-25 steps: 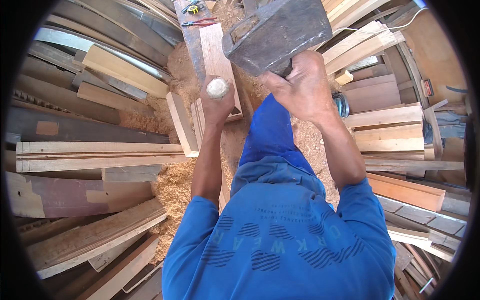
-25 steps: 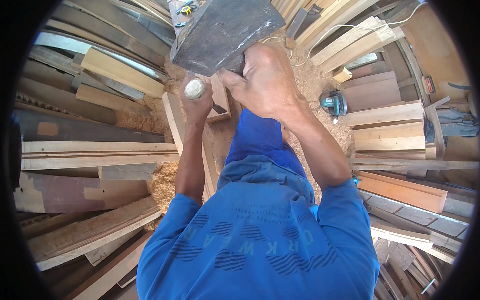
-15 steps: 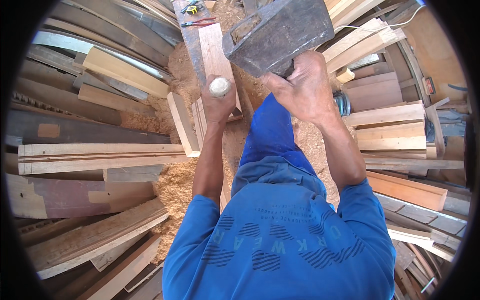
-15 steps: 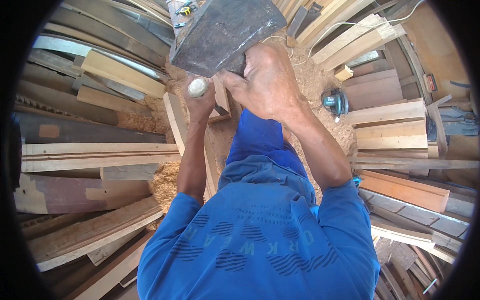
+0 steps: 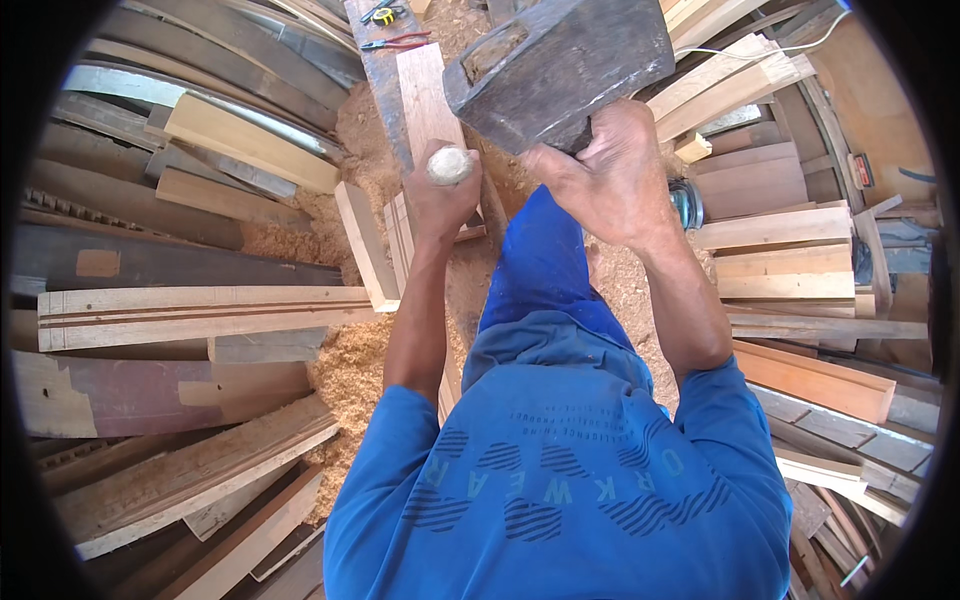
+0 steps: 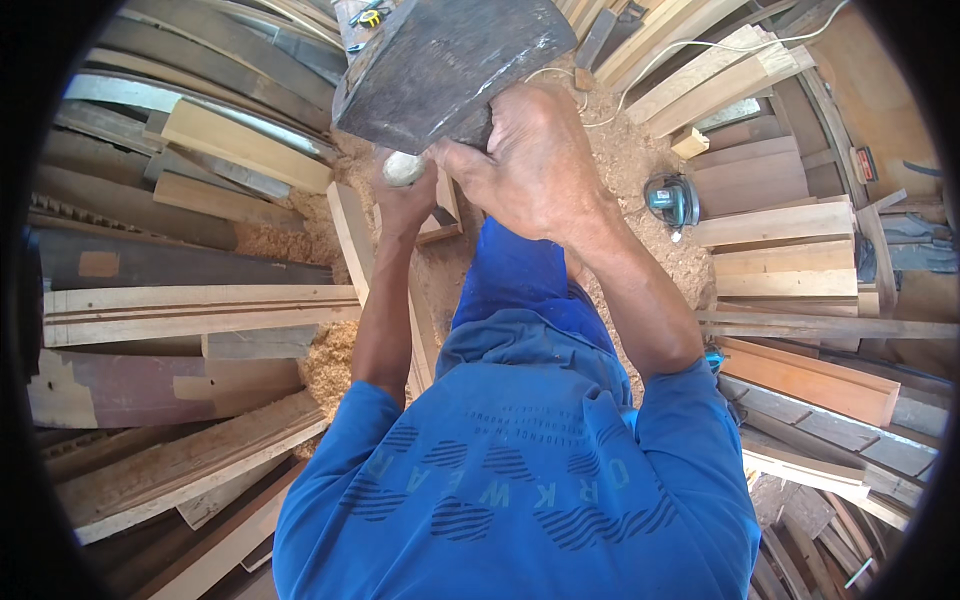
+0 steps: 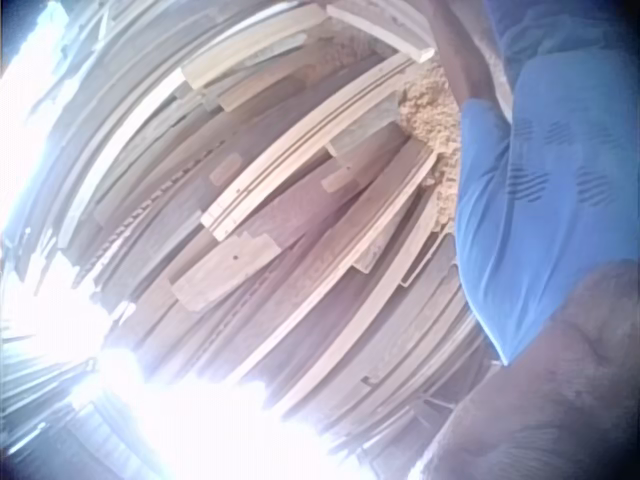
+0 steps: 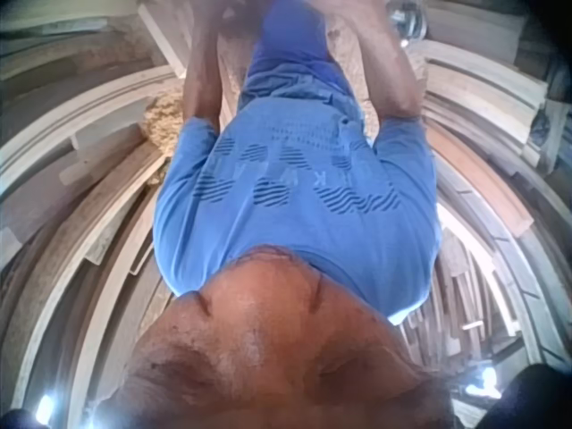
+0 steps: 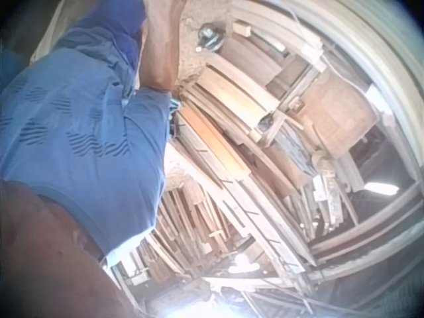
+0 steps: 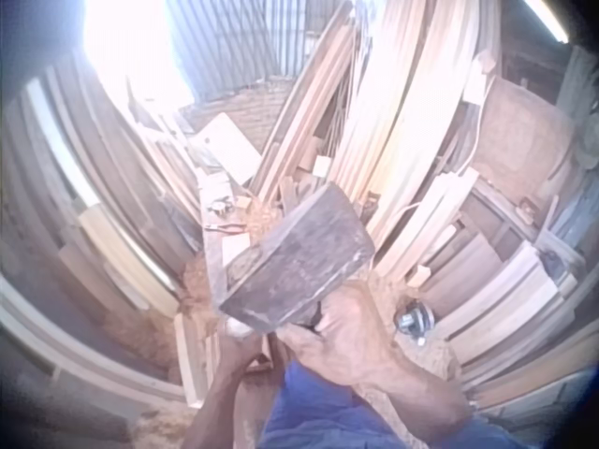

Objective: The person shapes a wooden block by carving it with a chisel and an axe, then turns and handles the block by hand.

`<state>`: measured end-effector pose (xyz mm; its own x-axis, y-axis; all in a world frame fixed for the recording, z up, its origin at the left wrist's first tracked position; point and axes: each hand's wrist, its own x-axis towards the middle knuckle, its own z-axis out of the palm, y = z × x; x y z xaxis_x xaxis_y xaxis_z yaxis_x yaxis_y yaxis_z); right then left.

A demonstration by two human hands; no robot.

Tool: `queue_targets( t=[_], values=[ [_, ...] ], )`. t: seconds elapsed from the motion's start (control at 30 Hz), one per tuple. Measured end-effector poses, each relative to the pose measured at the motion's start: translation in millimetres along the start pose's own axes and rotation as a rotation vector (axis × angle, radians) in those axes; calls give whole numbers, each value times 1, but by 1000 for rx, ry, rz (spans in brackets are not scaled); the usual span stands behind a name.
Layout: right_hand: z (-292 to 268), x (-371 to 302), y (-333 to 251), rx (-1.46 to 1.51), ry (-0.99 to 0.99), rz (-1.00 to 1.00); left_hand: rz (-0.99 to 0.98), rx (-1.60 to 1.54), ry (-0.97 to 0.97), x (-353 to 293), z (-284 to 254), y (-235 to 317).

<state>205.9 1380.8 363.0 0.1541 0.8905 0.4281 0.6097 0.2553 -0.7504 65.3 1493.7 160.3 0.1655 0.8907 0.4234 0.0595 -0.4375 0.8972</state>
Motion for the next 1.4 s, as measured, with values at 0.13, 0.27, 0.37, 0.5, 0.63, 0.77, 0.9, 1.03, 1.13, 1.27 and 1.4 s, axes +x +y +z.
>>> queue_targets(
  t=[0.13, 0.27, 0.37, 0.5, 0.63, 0.77, 0.9, 1.03, 1.13, 1.27, 1.4],
  values=[
    [0, 1, 1, 18, 19, -4, 25, -49, 5, 0, 12, 11],
    [1, 2, -3, 37, 8, -11, -16, -42, 109, 2, 3, -11],
    [0, 0, -5, 42, 29, -10, -83, -31, 93, 3, -4, -21],
    [3, 1, -4, 35, 39, -48, -27, -48, 54, 3, -1, -20],
    [9, 4, 7, 6, 22, -34, 40, 30, 36, 3, 0, -4],
    [24, 11, 16, -394, -172, 70, 14, -64, 22, 3, 4, 3],
    [50, 14, 55, -716, -288, 41, 30, -30, -29, 5, 6, 4],
    [36, 30, 32, -638, -259, 93, -61, -1, 26, 0, 2, -13],
    [29, 37, 18, -607, -178, 60, -138, 14, -43, 4, 1, -10],
    [47, 31, 59, -678, -243, 124, -66, -43, -27, 12, 9, -12],
    [47, 24, 64, -697, -283, 110, 12, 13, 52, 10, 12, -2]
  ],
)
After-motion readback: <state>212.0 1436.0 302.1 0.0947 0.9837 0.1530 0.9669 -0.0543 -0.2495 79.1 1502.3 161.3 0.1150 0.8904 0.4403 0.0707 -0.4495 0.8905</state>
